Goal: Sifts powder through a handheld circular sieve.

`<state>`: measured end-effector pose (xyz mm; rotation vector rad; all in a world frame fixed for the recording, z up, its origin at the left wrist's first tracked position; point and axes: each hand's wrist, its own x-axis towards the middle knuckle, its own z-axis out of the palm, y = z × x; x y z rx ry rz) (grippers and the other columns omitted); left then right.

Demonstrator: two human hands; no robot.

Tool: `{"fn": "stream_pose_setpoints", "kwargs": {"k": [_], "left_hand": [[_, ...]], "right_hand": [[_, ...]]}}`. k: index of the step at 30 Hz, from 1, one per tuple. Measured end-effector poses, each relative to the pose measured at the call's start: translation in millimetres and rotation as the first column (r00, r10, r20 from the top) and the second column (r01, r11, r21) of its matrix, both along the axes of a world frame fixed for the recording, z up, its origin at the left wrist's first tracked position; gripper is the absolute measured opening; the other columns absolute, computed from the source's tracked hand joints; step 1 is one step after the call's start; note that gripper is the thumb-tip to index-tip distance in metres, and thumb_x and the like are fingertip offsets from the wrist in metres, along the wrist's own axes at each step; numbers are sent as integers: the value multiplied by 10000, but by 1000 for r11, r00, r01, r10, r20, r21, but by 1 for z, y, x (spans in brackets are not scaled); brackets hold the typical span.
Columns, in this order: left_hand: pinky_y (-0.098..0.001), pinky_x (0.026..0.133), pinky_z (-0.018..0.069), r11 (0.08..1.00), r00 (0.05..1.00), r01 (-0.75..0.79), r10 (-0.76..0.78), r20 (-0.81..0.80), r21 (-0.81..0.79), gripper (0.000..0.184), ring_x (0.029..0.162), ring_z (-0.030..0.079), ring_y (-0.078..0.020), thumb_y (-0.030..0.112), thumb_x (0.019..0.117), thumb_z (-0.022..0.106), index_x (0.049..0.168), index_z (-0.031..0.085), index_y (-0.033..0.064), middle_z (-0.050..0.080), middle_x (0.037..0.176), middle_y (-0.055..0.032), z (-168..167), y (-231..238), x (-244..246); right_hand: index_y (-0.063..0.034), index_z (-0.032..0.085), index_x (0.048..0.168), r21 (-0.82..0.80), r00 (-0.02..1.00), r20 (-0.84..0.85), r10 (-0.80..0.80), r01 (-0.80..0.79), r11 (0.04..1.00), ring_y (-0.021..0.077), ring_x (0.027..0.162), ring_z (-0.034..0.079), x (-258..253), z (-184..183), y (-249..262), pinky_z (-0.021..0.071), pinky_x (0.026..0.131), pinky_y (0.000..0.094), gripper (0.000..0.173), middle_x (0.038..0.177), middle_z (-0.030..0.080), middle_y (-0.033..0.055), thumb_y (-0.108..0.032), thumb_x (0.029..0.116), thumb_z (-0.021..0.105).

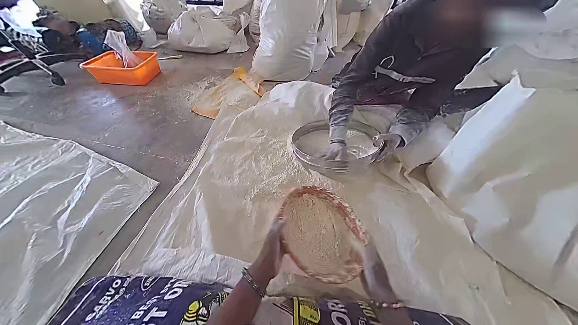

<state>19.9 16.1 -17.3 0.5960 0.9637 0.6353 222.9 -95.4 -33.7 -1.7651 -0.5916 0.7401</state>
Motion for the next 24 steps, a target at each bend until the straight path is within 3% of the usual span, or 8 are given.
{"fn": "stream_pose_setpoints", "kwargs": {"k": [2,4,6,8,12,15,19,24], "left_hand": [[-388,800,549,993,988,116,-117,102,19,515,998,645,-221,278,1092,331,1576,264,114,587,1279,-167,-4,0,-1],[-299,701,551,999,1000,-21,21,-7,29,374,839,643,-116,275,1102,360,1387,480,66,649,1053,-69,-14,4,2],[-342,966,489,995,995,-99,99,-27,7,435,1169,574,-147,230,1096,377,1493,426,61,555,1391,-111,-14,7,-1],[-351,956,495,999,999,-31,31,11,-6,493,1204,559,-171,242,1096,363,1568,306,111,473,1475,-124,-8,7,2],[-335,770,570,999,1000,9,-10,30,42,483,978,666,-174,224,1078,341,1546,327,105,615,1258,-130,-3,6,4],[-306,928,502,984,984,-175,174,19,29,414,1122,587,-123,192,1093,350,1468,433,37,570,1338,-98,-9,15,1],[-341,745,584,998,958,68,-65,278,-1,474,931,687,-169,206,1025,311,1491,312,118,657,1160,-79,-13,4,-1],[-296,750,585,969,967,-234,241,79,-84,276,861,682,-106,189,1090,358,1209,565,50,683,965,-47,-3,9,3]], "right_hand": [[65,353,1539,-57,999,13,-42,43,997,252,1431,445,13,2,0,369,1175,383,524,1570,416,241,-209,1094,391],[23,341,1563,-111,998,53,18,-12,994,252,1394,485,3,14,0,431,1119,399,555,1560,437,226,-222,1075,442],[45,203,1598,-63,993,40,107,-105,993,212,1477,378,-9,10,1,362,1185,328,748,1627,314,236,-215,978,532],[96,219,1569,-20,997,36,68,-68,998,210,1457,395,-1,7,4,367,1171,308,741,1603,327,270,-168,957,542],[73,254,1566,-46,999,-25,33,-34,998,175,1421,432,11,16,1,391,1141,287,639,1590,359,242,-95,1000,497],[72,157,1592,-20,993,0,116,-116,993,184,1439,421,-8,4,3,413,1134,283,868,1605,320,264,-114,881,618],[72,290,1552,-83,998,-26,-54,52,995,185,1371,481,16,4,-3,412,1117,301,605,1550,413,246,-79,1013,520],[79,233,1563,18,998,-19,56,-55,998,130,1384,463,-12,19,5,417,1113,245,727,1554,395,234,-160,956,552]]}}
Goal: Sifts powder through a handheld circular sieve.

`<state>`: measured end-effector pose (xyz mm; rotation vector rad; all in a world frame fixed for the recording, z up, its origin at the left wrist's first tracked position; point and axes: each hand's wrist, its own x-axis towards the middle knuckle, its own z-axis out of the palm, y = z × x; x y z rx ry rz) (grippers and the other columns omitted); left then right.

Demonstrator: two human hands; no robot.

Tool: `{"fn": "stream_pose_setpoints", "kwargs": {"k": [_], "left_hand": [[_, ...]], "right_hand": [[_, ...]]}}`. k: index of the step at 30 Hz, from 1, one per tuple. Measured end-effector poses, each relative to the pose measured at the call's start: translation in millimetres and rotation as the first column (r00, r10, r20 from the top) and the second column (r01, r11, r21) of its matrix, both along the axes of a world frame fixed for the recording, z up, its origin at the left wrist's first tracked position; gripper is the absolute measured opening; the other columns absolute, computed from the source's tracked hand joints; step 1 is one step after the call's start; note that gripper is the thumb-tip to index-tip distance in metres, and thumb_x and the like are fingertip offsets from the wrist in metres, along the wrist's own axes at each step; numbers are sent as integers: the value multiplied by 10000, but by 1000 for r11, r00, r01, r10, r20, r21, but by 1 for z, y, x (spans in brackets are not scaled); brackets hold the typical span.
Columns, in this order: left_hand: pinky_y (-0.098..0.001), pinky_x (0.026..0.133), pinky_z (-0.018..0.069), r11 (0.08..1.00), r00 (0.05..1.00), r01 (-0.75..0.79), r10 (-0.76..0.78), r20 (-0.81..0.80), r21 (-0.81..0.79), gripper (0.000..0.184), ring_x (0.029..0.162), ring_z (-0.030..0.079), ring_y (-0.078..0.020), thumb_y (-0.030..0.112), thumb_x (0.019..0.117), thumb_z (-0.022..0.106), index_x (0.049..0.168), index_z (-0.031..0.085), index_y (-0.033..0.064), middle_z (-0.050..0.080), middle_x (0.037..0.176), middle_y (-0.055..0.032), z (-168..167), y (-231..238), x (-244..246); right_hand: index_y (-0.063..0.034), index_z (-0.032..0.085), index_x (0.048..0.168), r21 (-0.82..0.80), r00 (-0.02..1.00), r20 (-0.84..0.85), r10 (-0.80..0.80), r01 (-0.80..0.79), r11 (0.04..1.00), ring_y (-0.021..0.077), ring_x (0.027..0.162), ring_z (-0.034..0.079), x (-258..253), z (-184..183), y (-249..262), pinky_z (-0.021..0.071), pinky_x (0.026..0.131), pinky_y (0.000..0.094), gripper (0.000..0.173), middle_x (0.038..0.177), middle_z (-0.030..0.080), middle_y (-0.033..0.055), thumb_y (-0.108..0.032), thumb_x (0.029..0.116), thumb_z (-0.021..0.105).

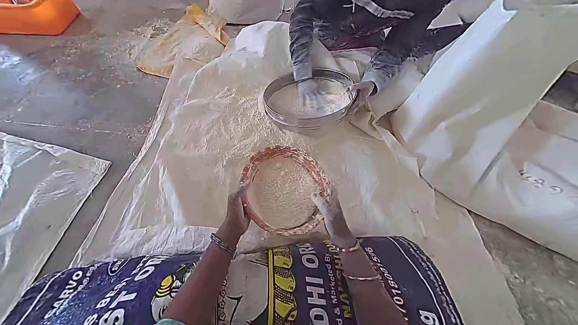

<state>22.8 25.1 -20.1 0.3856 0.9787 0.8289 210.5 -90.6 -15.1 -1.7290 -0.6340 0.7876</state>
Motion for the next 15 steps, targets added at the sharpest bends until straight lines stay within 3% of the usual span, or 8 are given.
{"fn": "stream_pose_setpoints", "kwargs": {"k": [2,4,5,8,10,12,13,15], "left_hand": [[-294,723,582,984,980,163,-170,101,76,354,865,685,-111,229,1067,314,1350,469,84,687,1019,-36,-2,-6,-4],[-332,802,573,940,921,298,-329,210,169,612,1018,668,-156,269,992,356,1574,231,124,632,1247,-75,-4,-4,-12],[-318,774,580,954,946,252,-278,165,162,552,974,679,-144,259,1018,333,1547,291,107,656,1191,-71,-1,-2,-11],[-294,729,595,1000,1000,-23,23,11,19,264,841,694,-105,187,1084,358,1174,577,68,693,938,-37,3,4,-5],[-294,743,583,991,993,106,-110,43,86,300,856,683,-100,206,1076,344,1277,520,69,688,974,-29,0,-4,-7],[-330,831,572,919,921,332,-364,140,211,636,1023,664,-143,255,987,394,1575,197,113,615,1264,-78,-6,-6,-10],[-344,844,574,909,912,351,-386,137,226,700,1056,658,-159,258,968,406,1602,143,121,589,1324,-98,-7,-5,-9],[-301,771,578,978,986,151,-160,50,145,451,955,673,-120,219,1060,326,1485,396,84,662,1166,-69,-3,-1,-2]], "right_hand": [[71,287,1556,-1,997,-30,-68,68,998,157,1389,461,16,-2,-3,404,1130,291,595,1567,401,227,-155,1031,451],[31,328,1554,-32,987,-99,-124,121,992,128,1392,452,27,-2,-6,393,1136,286,528,1580,400,176,-185,1076,393],[41,317,1556,-37,992,-81,-92,89,995,139,1389,455,22,0,-6,398,1130,301,548,1578,403,190,-188,1067,408],[81,178,1581,4,997,-8,76,-76,997,128,1409,440,-3,-1,0,403,1125,246,815,1578,364,243,-227,936,570],[87,273,1546,36,1000,-18,8,-7,999,124,1363,489,6,-5,-1,435,1107,255,695,1535,434,222,-193,970,541],[50,345,1533,25,991,-84,-108,110,994,114,1357,483,25,-5,-2,417,1115,273,556,1541,445,173,-206,1045,417],[42,345,1537,25,989,-89,-114,117,993,115,1380,460,29,-4,-4,403,1127,279,548,1562,422,164,-210,1052,392],[79,237,1573,40,1000,-4,23,-23,999,156,1453,395,18,-3,-5,369,1171,285,664,1617,326,227,-211,1012,442]]}}
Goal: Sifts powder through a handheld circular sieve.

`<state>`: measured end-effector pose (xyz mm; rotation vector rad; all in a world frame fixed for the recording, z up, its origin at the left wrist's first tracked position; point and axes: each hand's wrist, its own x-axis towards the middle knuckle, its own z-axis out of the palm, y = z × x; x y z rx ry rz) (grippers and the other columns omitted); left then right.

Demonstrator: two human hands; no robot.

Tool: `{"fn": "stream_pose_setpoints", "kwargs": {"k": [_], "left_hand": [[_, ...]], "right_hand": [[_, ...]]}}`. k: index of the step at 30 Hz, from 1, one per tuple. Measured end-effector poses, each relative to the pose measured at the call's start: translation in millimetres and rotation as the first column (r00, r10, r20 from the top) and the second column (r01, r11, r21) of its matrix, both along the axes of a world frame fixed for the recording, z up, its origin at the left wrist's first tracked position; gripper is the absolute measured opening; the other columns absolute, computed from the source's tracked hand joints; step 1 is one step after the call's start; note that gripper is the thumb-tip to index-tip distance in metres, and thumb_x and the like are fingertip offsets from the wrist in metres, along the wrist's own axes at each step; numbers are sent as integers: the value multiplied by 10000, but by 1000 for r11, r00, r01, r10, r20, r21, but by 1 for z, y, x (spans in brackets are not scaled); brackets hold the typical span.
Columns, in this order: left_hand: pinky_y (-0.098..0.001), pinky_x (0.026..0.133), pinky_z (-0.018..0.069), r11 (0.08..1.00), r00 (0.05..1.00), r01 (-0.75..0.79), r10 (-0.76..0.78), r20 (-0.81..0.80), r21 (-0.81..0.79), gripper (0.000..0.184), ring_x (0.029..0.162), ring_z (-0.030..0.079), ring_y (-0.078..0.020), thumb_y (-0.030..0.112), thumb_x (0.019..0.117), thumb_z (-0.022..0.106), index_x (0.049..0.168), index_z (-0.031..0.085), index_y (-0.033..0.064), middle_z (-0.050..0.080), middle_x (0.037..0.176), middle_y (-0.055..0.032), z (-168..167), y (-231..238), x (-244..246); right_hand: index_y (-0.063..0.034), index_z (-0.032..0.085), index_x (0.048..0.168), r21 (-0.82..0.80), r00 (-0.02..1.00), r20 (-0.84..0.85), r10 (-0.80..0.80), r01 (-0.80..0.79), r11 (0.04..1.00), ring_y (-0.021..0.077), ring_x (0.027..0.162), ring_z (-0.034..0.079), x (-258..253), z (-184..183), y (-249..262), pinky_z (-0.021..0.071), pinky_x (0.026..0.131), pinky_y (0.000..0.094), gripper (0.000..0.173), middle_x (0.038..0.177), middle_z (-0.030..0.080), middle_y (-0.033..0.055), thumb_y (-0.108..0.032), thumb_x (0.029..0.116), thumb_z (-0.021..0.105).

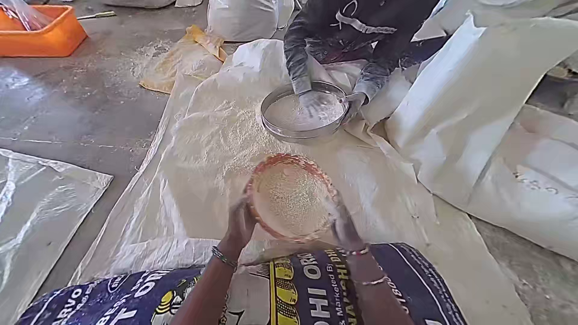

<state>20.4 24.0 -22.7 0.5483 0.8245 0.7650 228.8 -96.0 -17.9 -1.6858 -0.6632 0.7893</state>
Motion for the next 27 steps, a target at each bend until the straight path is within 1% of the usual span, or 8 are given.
{"fn": "stream_pose_setpoints", "kwargs": {"k": [3,7,9,12,16,20,25,27], "left_hand": [[-281,767,582,986,988,-152,149,-47,-68,306,892,680,-88,186,1082,349,1276,539,44,691,1017,-36,5,0,-1],[-308,831,569,983,980,148,-160,116,108,755,1031,654,-116,325,925,483,1569,187,64,597,1297,-69,-7,-7,-8],[-296,729,579,990,990,-139,139,-26,7,336,875,682,-104,234,1051,387,1291,531,48,692,1028,-48,-1,-2,-2],[-297,750,558,975,972,-220,216,-94,-40,306,865,648,-94,188,1074,359,1249,564,43,664,1003,-40,4,2,-1],[-292,781,574,984,983,158,-165,79,87,705,942,668,-106,213,936,415,1572,144,74,611,1219,-69,1,-11,-5],[-271,760,579,980,977,-192,187,-99,-45,277,877,676,-79,172,1085,373,1244,560,42,682,996,-39,12,6,-2],[-369,907,553,954,962,257,-268,54,156,812,1173,607,-177,325,935,476,1612,94,90,480,1466,-126,0,-2,-11],[-329,773,581,997,1000,13,-12,-15,70,473,962,679,-141,249,1041,352,1471,401,59,663,1175,-86,4,3,-6]], "right_hand": [[97,248,1551,8,999,51,14,-14,1000,158,1400,458,-14,-3,4,413,1129,267,862,1553,398,256,-216,861,660],[65,284,1552,38,997,-17,-81,82,996,129,1391,452,7,1,2,405,1130,274,662,1571,393,204,-218,985,474],[94,233,1561,26,998,62,16,-18,1000,139,1408,444,-10,2,2,406,1132,259,800,1568,381,245,-243,921,577],[108,243,1557,25,991,113,67,-70,997,172,1440,424,-18,-2,4,380,1160,274,874,1575,379,269,-243,877,666],[33,315,1547,58,988,-125,-91,99,993,85,1359,474,7,-8,1,426,1100,243,612,1559,420,155,-193,997,457],[54,147,1592,63,990,-111,91,-84,994,77,1374,468,-20,-4,1,444,1087,222,917,1577,368,201,-266,875,620],[17,354,1534,14,960,-213,-183,190,982,80,1296,526,3,-3,6,458,1060,253,524,1512,478,141,-179,1053,426],[53,254,1568,37,990,-132,-55,60,997,100,1346,487,-10,4,6,437,1089,257,635,1550,419,191,-168,1008,454]]}}
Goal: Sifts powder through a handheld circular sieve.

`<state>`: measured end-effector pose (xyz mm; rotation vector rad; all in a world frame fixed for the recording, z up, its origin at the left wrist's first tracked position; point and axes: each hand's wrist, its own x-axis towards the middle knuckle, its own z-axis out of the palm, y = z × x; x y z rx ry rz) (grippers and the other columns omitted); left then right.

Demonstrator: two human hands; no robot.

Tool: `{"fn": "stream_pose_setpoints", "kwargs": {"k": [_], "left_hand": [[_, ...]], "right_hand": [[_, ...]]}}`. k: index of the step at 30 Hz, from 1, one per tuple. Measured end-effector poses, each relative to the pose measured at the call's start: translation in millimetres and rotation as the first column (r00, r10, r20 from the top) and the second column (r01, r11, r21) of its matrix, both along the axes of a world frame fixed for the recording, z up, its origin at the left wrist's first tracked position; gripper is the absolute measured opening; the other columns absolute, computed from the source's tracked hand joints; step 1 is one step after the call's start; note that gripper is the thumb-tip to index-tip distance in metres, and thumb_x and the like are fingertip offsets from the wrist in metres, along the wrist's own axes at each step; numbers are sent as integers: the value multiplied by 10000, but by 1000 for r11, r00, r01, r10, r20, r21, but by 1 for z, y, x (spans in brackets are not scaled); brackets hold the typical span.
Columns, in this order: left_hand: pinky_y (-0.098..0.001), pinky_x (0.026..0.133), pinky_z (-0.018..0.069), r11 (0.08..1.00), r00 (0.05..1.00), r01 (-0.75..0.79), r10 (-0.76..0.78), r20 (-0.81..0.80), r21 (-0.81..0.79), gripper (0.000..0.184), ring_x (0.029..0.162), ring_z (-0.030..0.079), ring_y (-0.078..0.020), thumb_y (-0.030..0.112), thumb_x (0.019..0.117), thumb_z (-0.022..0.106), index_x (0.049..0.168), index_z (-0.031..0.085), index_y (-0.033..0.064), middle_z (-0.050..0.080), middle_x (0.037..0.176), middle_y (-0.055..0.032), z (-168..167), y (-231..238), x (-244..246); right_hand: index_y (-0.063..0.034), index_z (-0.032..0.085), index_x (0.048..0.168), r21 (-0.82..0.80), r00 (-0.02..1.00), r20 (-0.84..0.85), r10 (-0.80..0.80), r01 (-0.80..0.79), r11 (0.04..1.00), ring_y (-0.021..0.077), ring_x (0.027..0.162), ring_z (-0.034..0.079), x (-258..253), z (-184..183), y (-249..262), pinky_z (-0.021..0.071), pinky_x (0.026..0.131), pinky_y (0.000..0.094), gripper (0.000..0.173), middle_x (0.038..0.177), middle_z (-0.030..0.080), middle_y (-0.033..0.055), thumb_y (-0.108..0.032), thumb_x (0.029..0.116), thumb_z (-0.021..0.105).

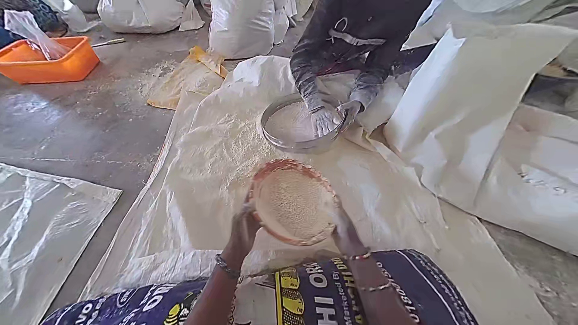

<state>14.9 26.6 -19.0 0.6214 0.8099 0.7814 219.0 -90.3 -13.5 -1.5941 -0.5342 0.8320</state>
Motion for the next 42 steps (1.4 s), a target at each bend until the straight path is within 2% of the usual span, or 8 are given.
{"fn": "stream_pose_setpoints", "kwargs": {"k": [3,7,11,17,28,34,38,42], "left_hand": [[-296,803,570,992,993,-109,106,-53,-65,315,914,664,-92,201,1085,320,1270,516,39,664,1031,-32,7,-1,3],[-355,846,580,975,977,193,-201,65,112,780,1099,654,-160,344,946,477,1607,138,104,548,1415,-92,0,-6,-4],[-281,732,581,978,974,-207,205,-92,-7,300,873,676,-76,200,1078,336,1224,558,61,678,1002,-28,-2,4,3],[-369,881,571,992,993,97,-102,58,83,613,1102,652,-177,249,997,341,1577,221,95,590,1344,-115,-2,-9,1],[-256,654,574,999,994,-37,36,-105,-6,310,743,663,-48,194,1079,287,1215,530,58,675,869,28,5,-15,1],[-407,889,566,952,957,287,-279,-82,109,853,1173,609,-222,236,909,476,1619,26,90,426,1496,-185,-5,-12,-1],[-285,719,580,993,989,-116,118,-88,26,318,863,676,-83,175,1054,355,1304,510,55,675,1024,-36,-10,-3,7],[-302,747,592,995,998,35,-30,-59,91,311,828,687,-85,140,1035,300,1247,509,51,701,941,-13,-1,-16,3]], "right_hand": [[62,256,1558,59,998,52,47,-50,997,81,1325,521,-5,0,3,467,1065,215,866,1511,459,189,-182,836,666],[49,378,1520,31,994,-34,-104,105,994,145,1367,486,17,-4,-1,417,1115,293,545,1545,450,190,-150,1021,473],[70,171,1592,7,992,28,119,-120,993,191,1453,408,-16,0,4,377,1165,296,888,1604,334,260,-192,881,633],[17,363,1543,23,999,8,-32,32,999,143,1394,466,12,-3,-4,406,1133,300,588,1561,440,175,-166,1000,493],[78,263,1564,-97,989,79,126,-118,988,166,1393,462,2,2,-24,409,1122,274,559,1566,402,237,-139,1068,404],[54,421,1503,-56,983,-99,-157,152,987,200,1412,461,20,-2,0,371,1170,344,459,1546,457,207,-179,1125,307],[69,230,1584,-24,996,8,85,-84,996,246,1493,358,-4,4,-3,320,1203,351,620,1627,299,271,-158,1036,409],[60,419,1496,-9,997,42,-64,65,998,204,1363,507,8,1,-2,417,1137,351,465,1498,500,225,-157,1086,395]]}}
